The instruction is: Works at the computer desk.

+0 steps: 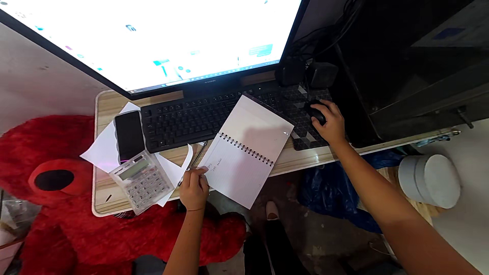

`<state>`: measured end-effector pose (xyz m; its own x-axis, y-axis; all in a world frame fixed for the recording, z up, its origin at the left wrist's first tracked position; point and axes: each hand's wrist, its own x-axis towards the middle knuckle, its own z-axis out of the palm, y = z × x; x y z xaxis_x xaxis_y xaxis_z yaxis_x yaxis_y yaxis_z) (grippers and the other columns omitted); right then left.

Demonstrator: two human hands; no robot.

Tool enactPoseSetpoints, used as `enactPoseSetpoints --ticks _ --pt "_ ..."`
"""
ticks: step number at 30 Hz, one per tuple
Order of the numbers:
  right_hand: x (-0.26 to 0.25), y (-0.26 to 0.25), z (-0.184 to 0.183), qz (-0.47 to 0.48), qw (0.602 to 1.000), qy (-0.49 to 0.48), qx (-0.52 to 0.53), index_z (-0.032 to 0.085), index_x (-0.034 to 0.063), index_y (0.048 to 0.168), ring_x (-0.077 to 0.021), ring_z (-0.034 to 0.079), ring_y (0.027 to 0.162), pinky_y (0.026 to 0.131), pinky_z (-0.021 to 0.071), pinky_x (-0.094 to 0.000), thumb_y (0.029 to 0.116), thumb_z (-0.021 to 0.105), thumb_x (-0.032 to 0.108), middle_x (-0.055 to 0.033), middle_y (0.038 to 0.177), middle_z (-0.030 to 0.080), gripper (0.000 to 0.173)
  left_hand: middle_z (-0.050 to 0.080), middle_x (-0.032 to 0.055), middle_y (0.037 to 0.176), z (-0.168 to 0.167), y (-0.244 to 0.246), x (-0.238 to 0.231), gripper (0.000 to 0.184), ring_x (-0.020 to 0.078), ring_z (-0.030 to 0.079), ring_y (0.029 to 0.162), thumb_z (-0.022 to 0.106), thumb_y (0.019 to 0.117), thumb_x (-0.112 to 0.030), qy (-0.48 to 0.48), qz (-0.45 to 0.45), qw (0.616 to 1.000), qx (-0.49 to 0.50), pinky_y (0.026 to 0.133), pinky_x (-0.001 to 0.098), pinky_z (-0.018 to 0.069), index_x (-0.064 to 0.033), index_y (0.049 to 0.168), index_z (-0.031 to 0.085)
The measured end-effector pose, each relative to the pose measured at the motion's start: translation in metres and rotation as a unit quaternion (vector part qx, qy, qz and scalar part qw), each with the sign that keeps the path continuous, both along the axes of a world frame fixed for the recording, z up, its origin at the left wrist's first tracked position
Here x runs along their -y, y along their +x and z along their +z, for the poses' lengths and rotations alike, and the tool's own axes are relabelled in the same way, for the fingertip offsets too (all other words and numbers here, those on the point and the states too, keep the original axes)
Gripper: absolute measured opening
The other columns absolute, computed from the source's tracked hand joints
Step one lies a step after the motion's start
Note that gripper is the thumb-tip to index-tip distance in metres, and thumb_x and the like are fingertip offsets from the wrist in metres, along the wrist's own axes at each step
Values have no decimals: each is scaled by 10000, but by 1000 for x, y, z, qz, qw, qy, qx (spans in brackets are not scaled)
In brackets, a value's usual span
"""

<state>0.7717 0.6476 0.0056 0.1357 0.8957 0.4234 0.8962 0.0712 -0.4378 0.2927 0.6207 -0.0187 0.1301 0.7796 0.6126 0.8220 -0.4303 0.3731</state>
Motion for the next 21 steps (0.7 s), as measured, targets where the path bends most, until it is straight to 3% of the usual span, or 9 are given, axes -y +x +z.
enactPoseSetpoints --ticks 21 --pt "0 -1 2 -6 1000 -14 1 688 89 1296 -460 557 1296 1042 470 -595 942 650 185 -267 1415 567 369 694 194 871 6 2 1 238 306 684 771 486 952 -45 -8 4 1000 -2 687 364 550 0 928 719"
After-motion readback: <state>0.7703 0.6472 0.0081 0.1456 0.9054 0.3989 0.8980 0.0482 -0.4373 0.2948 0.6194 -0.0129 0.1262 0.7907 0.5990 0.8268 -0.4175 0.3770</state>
